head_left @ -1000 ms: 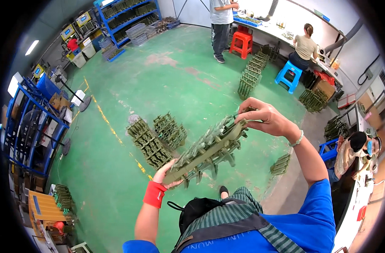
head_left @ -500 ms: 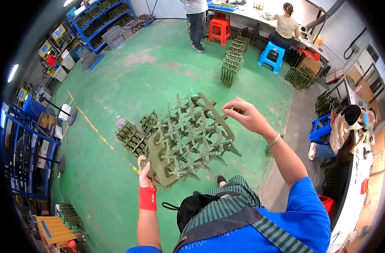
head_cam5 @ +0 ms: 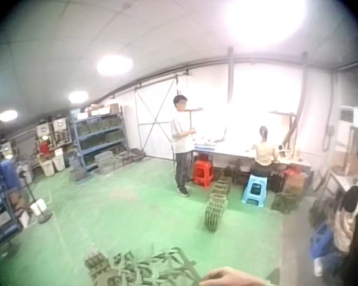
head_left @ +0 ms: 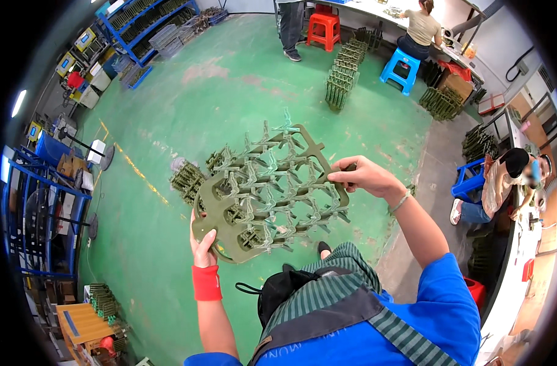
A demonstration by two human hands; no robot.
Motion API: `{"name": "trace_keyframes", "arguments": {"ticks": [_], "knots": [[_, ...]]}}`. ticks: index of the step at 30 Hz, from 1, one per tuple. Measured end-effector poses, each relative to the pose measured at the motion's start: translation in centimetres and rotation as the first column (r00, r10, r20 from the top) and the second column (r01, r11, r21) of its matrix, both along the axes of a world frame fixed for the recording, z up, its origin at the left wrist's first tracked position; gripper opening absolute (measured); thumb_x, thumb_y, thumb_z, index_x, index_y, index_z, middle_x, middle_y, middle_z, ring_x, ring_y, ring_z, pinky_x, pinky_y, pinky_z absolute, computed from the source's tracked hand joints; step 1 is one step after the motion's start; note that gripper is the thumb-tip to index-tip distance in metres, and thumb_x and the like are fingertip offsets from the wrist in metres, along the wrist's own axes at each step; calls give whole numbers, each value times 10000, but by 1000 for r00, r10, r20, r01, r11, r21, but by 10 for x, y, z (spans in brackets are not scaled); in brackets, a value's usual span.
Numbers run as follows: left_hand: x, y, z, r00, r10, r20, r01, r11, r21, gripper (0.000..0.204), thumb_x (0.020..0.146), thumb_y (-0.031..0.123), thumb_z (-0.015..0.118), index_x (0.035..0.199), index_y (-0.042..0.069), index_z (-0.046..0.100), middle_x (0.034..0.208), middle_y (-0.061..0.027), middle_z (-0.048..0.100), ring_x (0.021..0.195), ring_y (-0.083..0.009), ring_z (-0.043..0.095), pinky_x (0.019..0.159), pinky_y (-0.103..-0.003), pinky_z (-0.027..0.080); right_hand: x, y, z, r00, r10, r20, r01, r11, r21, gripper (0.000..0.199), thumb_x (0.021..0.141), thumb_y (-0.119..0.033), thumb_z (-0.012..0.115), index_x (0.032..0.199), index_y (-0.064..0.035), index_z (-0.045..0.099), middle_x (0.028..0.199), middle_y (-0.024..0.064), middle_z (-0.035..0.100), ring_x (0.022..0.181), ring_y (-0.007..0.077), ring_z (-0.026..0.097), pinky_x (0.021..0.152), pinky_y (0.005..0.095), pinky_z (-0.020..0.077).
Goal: The person uses shears to trim excess plastic from a green frame, then uses a soldering iron to melt and attach small plastic leaf clusters to the frame before placing it among others on the floor.
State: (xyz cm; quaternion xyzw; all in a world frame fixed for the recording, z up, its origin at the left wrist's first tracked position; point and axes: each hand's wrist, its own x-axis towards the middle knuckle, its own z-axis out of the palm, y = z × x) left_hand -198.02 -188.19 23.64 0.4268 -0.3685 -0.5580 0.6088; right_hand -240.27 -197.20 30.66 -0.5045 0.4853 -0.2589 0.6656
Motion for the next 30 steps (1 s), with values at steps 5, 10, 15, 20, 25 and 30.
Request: {"name": "trace_keyframes", "arguments": {"ticks": [5,10,15,20,25,30], "knots": [[-11,2,0,1000,-18,-11,19,994,111,836,911,137,638,1571,176,126,1448,-95,413,1282,-270,467,1058,-432,396,2,7,-1,1000,-22,-13,20,984,-176,299,896,-206,724,1098,8,674,795,-22,614,692,43,514,602,235,418],[0,-9,-23,964,76,-255,-19,975,219,657,1007,286,558,1547,214,191,1474,-45,398,1322,-267,419,1042,-522,380,9,18,8,995,-55,-84,27,951,-307,297,896,-218,721,1071,14,659,793,-16,580,714,70,503,634,253,423],[-9,-15,-13,947,262,-186,-220,950,220,627,979,240,608,1513,210,281,1444,-44,445,1274,-258,475,1028,-500,405,10,27,2,995,-88,-40,63,901,-430,255,900,-179,716,1069,-4,640,903,-3,545,780,73,485,677,257,413],[-8,-10,4,955,243,-173,-226,968,111,618,970,204,617,1501,197,300,1428,-62,461,1270,-251,484,1039,-476,421,10,32,-3,995,-93,21,93,886,-454,210,902,-139,707,1045,-1,638,895,-11,518,772,72,472,677,251,405],[-9,-8,13,961,227,-160,-222,974,45,604,967,158,615,1491,178,315,1405,-62,482,1251,-250,502,1029,-465,430,8,36,-8,990,-120,78,143,875,-463,200,896,-113,707,1033,11,632,893,-16,515,764,69,467,667,242,399],[-3,-8,12,964,218,-154,-219,976,11,604,962,121,612,1490,170,323,1390,-65,497,1244,-250,508,1031,-464,433,5,38,-19,975,-123,183,193,879,-437,198,882,-96,724,1023,11,635,894,-24,523,771,59,475,670,231,404]]}}
